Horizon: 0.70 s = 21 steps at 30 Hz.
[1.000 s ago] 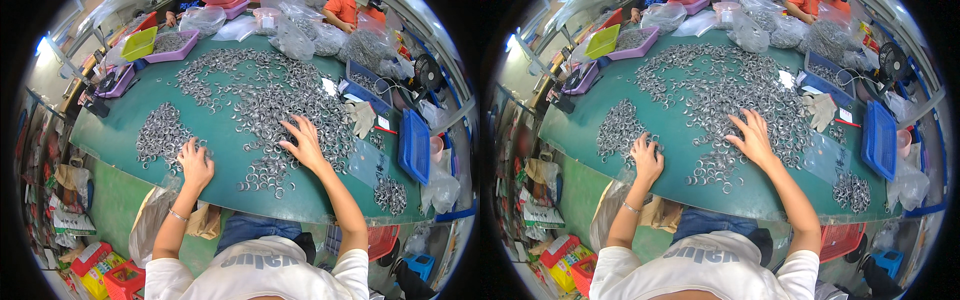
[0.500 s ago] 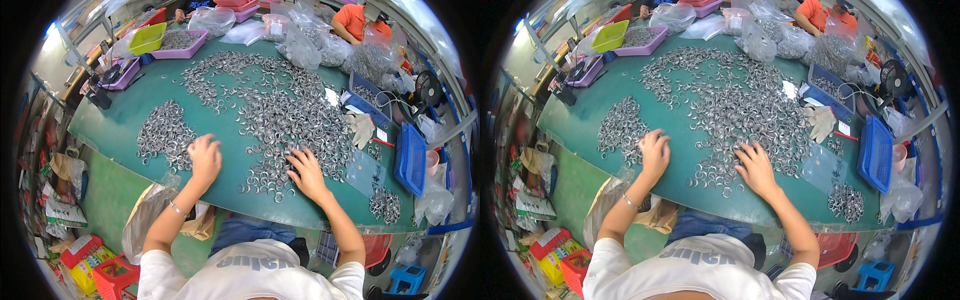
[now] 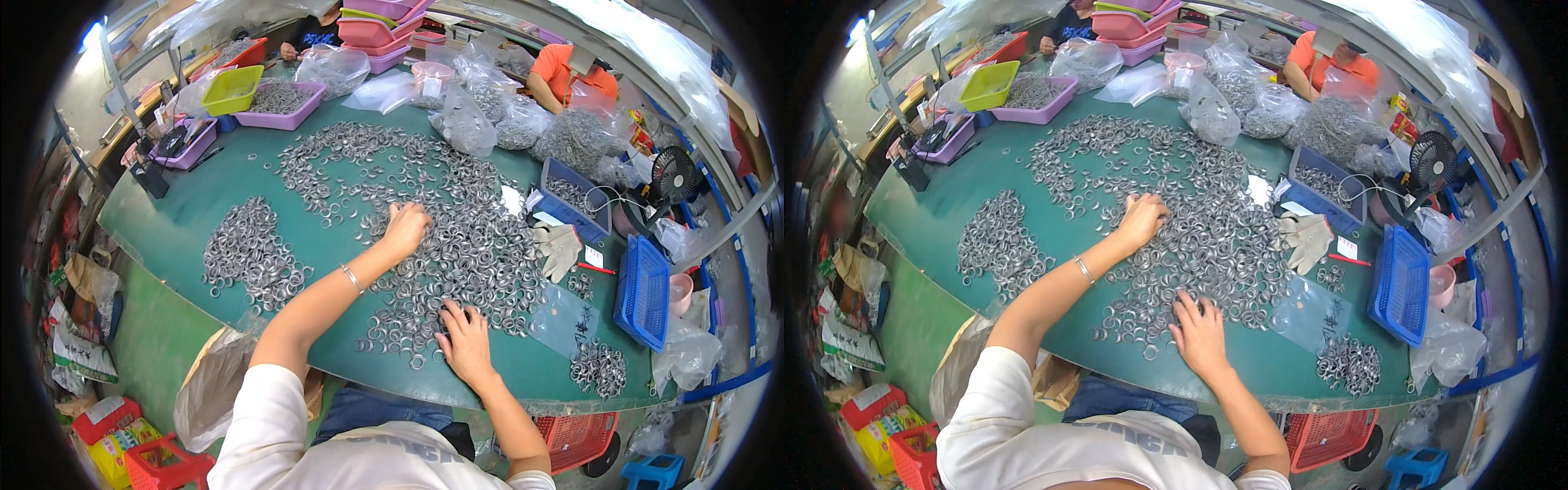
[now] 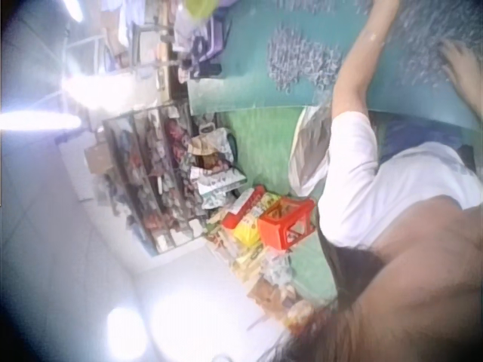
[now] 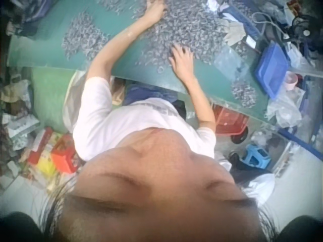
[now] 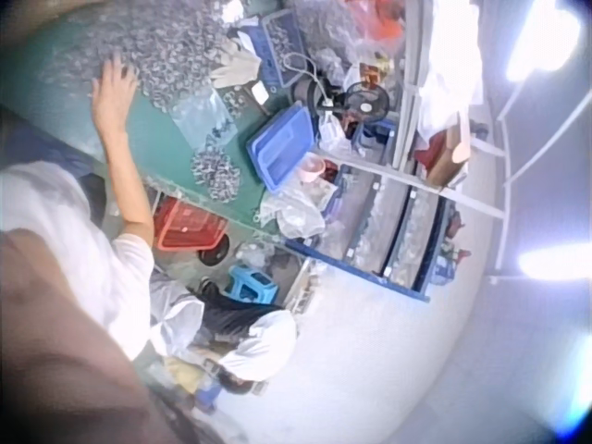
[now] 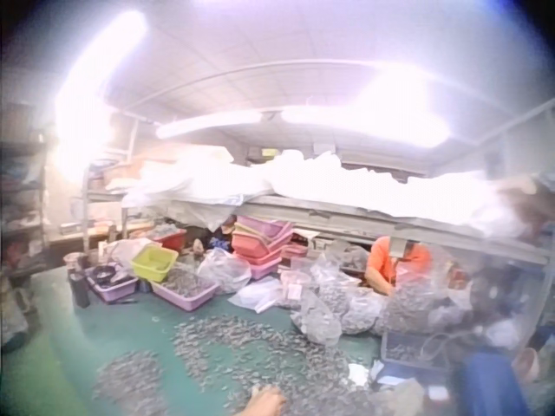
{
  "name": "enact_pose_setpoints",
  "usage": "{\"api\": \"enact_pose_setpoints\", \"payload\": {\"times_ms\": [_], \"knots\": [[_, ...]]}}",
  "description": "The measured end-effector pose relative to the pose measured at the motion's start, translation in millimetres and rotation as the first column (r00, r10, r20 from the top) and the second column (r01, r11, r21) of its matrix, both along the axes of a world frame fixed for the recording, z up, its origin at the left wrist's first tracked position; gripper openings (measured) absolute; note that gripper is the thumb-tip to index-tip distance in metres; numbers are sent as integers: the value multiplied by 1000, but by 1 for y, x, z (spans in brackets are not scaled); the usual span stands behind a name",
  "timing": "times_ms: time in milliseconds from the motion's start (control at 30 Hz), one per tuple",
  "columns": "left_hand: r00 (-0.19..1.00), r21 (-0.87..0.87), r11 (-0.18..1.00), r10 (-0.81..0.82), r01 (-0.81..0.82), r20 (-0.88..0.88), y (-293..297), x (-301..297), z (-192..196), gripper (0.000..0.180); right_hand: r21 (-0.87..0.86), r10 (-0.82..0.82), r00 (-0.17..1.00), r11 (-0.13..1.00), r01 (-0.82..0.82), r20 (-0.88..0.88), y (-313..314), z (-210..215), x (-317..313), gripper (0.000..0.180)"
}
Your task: The person sorts through a large pile of decorative metal rings on a table, picking them up one by one by hand and placing them into smaller sorted groups or plastic bags.
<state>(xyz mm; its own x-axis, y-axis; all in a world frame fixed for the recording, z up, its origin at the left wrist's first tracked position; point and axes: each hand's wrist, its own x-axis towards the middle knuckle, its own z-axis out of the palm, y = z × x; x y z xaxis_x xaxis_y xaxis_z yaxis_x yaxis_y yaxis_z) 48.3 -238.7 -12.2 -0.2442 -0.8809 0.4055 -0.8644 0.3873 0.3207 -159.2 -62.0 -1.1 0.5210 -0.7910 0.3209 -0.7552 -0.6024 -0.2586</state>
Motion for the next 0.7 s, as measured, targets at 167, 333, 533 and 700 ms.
{"api": "enact_pose_setpoints", "payload": {"times_ms": [167,333,533,700], "knots": [[991,-194,981,-9,-17,-131,19,4,4,18,10,39,984,999,-42,172,0,9,1,52],[813,-66,941,-320,331,-486,81,-49,41,25,212,-97,817,977,-32,568,-3,20,-14,52],[761,26,818,-523,575,-384,153,-79,65,34,438,-374,522,899,0,767,28,28,-27,15],[702,-86,738,-665,669,-255,183,-113,71,35,438,-441,577,885,155,688,63,44,-60,13]]}}
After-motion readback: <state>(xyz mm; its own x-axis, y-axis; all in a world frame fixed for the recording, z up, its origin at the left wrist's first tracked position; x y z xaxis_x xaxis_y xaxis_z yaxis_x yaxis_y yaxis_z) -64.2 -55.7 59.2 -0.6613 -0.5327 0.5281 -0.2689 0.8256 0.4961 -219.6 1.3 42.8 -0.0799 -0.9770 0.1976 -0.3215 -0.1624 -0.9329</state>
